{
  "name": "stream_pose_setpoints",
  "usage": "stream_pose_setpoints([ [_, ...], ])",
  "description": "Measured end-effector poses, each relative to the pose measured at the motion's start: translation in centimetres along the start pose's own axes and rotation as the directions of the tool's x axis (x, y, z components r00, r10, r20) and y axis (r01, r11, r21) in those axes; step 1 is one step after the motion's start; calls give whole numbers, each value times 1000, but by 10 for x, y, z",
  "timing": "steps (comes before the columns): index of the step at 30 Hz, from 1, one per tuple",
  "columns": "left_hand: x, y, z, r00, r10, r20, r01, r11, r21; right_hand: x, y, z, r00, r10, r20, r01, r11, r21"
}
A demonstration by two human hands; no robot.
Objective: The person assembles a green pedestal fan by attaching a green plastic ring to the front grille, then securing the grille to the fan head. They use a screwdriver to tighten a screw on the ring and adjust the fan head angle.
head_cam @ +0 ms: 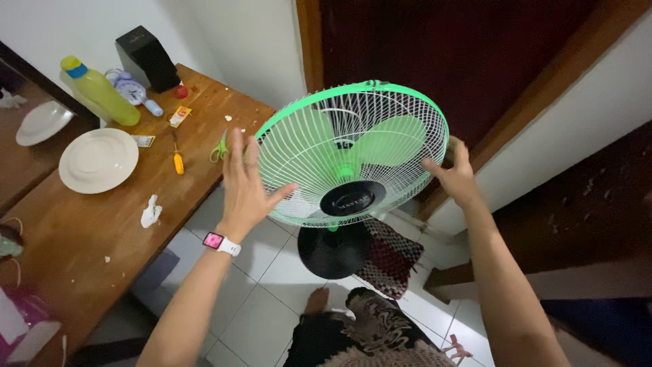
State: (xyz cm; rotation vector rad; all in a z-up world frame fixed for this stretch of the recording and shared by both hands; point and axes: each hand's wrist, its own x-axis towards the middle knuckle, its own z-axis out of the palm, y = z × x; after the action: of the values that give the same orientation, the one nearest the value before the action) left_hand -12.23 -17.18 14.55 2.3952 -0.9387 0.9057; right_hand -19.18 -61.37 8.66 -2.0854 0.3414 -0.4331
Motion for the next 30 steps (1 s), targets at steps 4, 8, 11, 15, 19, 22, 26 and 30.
stream_pose_setpoints([
  [4, -10, -3, 3, 907, -341, 247, 391, 900, -194, -6, 4, 8, 994, 109, 16, -110, 990, 85],
  [8, -11, -5, 6, 932, -309, 191, 347, 912, -217, -9, -5, 10, 999, 12, -49, -6, 994, 113],
  [11, -12, -7, 9, 921, -334, 200, 379, 887, -263, -11, -15, 6, 998, 34, -59, -27, 994, 106],
  [15, -20, -20, 19, 957, -270, 110, 290, 918, -269, -15, -19, 6, 986, 154, -60, -151, 987, 56],
  [19, -43, -40, 38, 934, -339, 109, 354, 851, -387, -19, 0, 7, 999, 38, -8, -37, 991, 126],
  [22, -73, -48, 58, 755, -611, 237, 607, 515, -606, -19, 20, 12, 998, 61, -6, -60, 989, 139],
  [26, -112, -48, 84, 696, -630, 343, 663, 382, -644, -18, 45, 24, 994, 97, 44, -106, 916, 387],
  [30, -129, -25, 106, 602, -707, 371, 680, 210, -702, -8, 65, 39, 983, 183, -12, -165, 911, 377],
])
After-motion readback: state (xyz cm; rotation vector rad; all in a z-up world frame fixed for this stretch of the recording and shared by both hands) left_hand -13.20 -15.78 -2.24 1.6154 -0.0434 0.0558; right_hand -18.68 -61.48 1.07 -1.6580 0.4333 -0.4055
